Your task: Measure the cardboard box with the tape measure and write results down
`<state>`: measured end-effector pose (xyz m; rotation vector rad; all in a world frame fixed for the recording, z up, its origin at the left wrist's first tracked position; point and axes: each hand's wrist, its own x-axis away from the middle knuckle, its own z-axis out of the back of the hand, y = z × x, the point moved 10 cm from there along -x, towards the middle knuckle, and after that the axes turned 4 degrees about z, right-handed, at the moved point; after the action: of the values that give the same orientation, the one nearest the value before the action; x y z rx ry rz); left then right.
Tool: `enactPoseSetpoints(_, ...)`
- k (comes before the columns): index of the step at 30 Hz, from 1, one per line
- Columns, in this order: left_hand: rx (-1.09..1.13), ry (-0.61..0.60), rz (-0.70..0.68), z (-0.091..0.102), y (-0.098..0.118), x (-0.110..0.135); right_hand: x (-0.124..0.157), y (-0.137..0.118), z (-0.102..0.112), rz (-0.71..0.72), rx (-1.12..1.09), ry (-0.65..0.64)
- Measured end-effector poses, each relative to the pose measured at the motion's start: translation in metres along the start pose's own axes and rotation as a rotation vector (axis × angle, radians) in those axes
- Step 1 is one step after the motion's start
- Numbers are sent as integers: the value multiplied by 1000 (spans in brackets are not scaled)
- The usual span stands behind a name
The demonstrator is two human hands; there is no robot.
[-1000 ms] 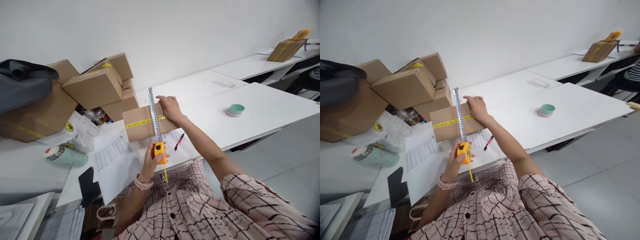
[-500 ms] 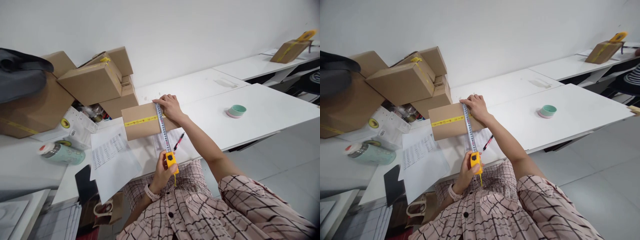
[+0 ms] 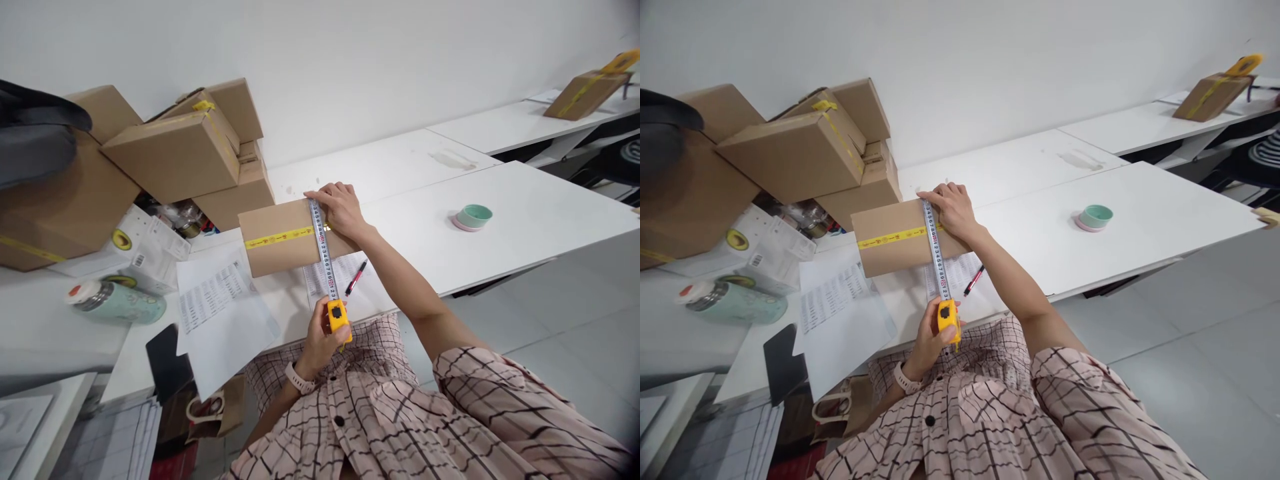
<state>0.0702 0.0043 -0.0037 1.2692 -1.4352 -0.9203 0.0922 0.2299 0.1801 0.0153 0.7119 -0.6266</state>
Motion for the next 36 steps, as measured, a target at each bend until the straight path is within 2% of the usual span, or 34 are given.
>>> enactPoseSetpoints(2, -24, 26, -51, 8, 9, 8, 2, 0, 3, -37, 12, -2)
enactPoseSetpoints(5, -116, 155, -150, 30, 26, 21, 11, -11, 9, -37, 36, 23)
enactPoseSetpoints(7, -199, 208, -170, 42, 31, 28, 25, -24, 12, -12, 43, 54)
enactPoseSetpoints(10, -300, 204, -129, 50, 27, 37, 59, -41, 12, 0, 30, 88)
enactPoseSetpoints(14, -381, 142, -47, 50, 7, 49, 106, -56, 11, -11, -104, 67)
enactPoseSetpoints(17, -466, 102, -13, 48, -7, 56, 127, -41, 29, -162, -326, 151)
enactPoseSetpoints(20, -589, 45, 30, 44, -16, 58, 137, -14, 53, -355, -576, 286)
enactPoseSetpoints(22, -663, -22, 27, 37, -16, 57, 138, -3, 63, -414, -727, 341)
enactPoseSetpoints(25, -691, -86, -6, 28, -13, 56, 143, -2, 74, -429, -877, 420)
enactPoseSetpoints(27, -641, -40, -11, 29, -11, 55, 152, -14, 75, -409, -885, 428)
enactPoseSetpoints(30, -525, 87, -81, 34, -2, 55, 168, -58, 62, -259, -790, 287)
enactPoseSetpoints(33, -523, 168, -274, 34, 22, 61, 189, -101, 43, -46, -639, 175)
enactPoseSetpoints(34, -556, 202, -341, 36, 33, 64, 197, -102, 37, -44, -594, 189)
enactPoseSetpoints(36, -650, 290, -480, 42, 63, 70, 211, -79, 29, -188, -522, 287)
